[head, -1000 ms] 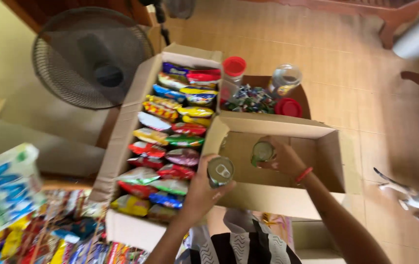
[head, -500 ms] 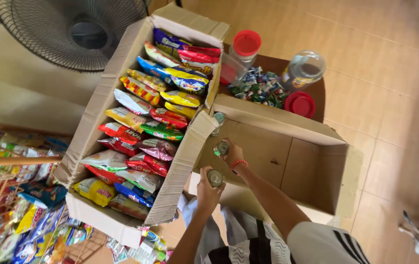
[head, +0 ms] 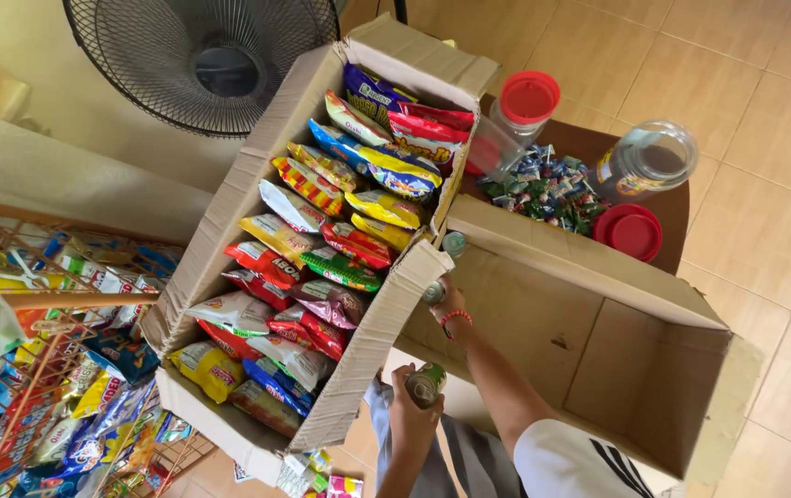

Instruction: Packing snack bags and canned goods from a shelf into cardboard boxes on the floor.

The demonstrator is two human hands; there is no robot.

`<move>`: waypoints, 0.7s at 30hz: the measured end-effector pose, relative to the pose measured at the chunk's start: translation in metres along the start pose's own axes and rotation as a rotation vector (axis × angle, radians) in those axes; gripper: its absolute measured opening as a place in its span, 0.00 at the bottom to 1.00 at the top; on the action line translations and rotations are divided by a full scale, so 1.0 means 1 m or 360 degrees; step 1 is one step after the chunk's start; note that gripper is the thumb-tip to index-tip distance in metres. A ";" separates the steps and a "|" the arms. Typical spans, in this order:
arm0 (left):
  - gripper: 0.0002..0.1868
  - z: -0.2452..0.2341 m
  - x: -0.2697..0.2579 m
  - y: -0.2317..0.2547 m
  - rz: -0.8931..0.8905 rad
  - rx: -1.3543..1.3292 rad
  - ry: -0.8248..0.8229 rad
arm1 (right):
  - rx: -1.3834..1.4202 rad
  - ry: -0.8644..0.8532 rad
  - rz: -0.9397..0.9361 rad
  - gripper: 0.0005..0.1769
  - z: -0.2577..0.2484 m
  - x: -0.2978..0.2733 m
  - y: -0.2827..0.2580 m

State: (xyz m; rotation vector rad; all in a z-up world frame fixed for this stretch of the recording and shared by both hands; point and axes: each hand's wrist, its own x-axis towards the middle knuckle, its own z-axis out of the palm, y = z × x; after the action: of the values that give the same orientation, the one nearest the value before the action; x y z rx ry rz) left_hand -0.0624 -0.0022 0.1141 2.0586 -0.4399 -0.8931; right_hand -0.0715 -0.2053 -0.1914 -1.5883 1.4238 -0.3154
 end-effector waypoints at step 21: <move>0.37 0.041 0.062 0.001 0.0007 0.0252 -0.0184 | 0.1371 -0.1169 0.0502 0.35 -0.125 -0.118 -0.047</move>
State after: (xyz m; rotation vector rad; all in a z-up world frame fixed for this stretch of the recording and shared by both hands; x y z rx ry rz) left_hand -0.0497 -0.0618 0.0713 2.1547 -0.5940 -1.0064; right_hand -0.1653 -0.1652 -0.0454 -0.6381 0.7604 -0.1012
